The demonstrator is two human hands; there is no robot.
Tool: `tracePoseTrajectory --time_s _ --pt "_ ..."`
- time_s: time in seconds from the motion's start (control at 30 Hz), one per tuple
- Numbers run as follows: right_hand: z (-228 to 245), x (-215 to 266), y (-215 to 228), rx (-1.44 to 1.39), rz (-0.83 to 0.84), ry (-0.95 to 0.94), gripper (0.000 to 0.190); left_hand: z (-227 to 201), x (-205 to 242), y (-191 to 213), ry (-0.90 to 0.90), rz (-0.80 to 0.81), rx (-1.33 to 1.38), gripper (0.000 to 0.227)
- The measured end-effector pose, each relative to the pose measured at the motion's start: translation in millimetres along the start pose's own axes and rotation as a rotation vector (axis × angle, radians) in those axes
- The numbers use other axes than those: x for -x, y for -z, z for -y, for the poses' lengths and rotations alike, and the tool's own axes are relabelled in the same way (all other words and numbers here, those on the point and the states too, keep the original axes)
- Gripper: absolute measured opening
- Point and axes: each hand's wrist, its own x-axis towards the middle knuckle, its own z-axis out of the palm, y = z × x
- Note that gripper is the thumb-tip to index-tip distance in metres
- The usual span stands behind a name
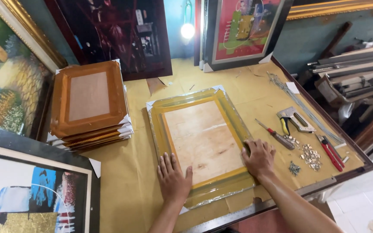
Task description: Positioning small metal hardware components on the back of a picture frame for assembly.
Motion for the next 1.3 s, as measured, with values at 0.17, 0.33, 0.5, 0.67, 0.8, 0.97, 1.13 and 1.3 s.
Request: tracePoseTrajectory --time_s 0.17,0.33,0.5,0.67,0.8,0.97,1.13,1.3 --pt "27.2 19.2 22.3 0.044 0.124 -0.1 0.035 2.3 2.2 4.4 -0.025 0.0 0.026 0.073" --pt "38.6 62.8 21.2 0.031 0.135 -0.133 0.026 5.5 1.7 9.3 -0.031 0.015 0.04 0.072" --pt "23.4 95.4 14.2 -0.099 0.165 -0.134 0.037 5.2 2.1 6.0 -0.05 -0.031 0.031 0.071" --pt "11.0 90.0 17.1 -0.113 0.184 -0.115 0.037 3.3 2.2 10.1 -0.049 0.004 0.052 0.071" --pt "-3.2 81.4 28.2 -0.42 0.003 -0.096 0.02 1.2 2.7 4.9 -0.01 0.016 0.043 0.071" --pt "-46.9 65.5 54.0 -0.583 0.049 -0.225 0.018 3.6 0.7 -7.7 0.005 -0.02 0.007 0.071" --pt "-136.4 39.3 70.4 -0.544 -0.084 -0.082 0.016 -27.6 15.5 -21.9 0.025 -0.227 -0.064 0.052" --pt "-205.8 16.6 102.9 -0.379 -0.011 -0.226 0.019 -167.2 37.1 15.9 0.057 -0.016 0.394 0.026"
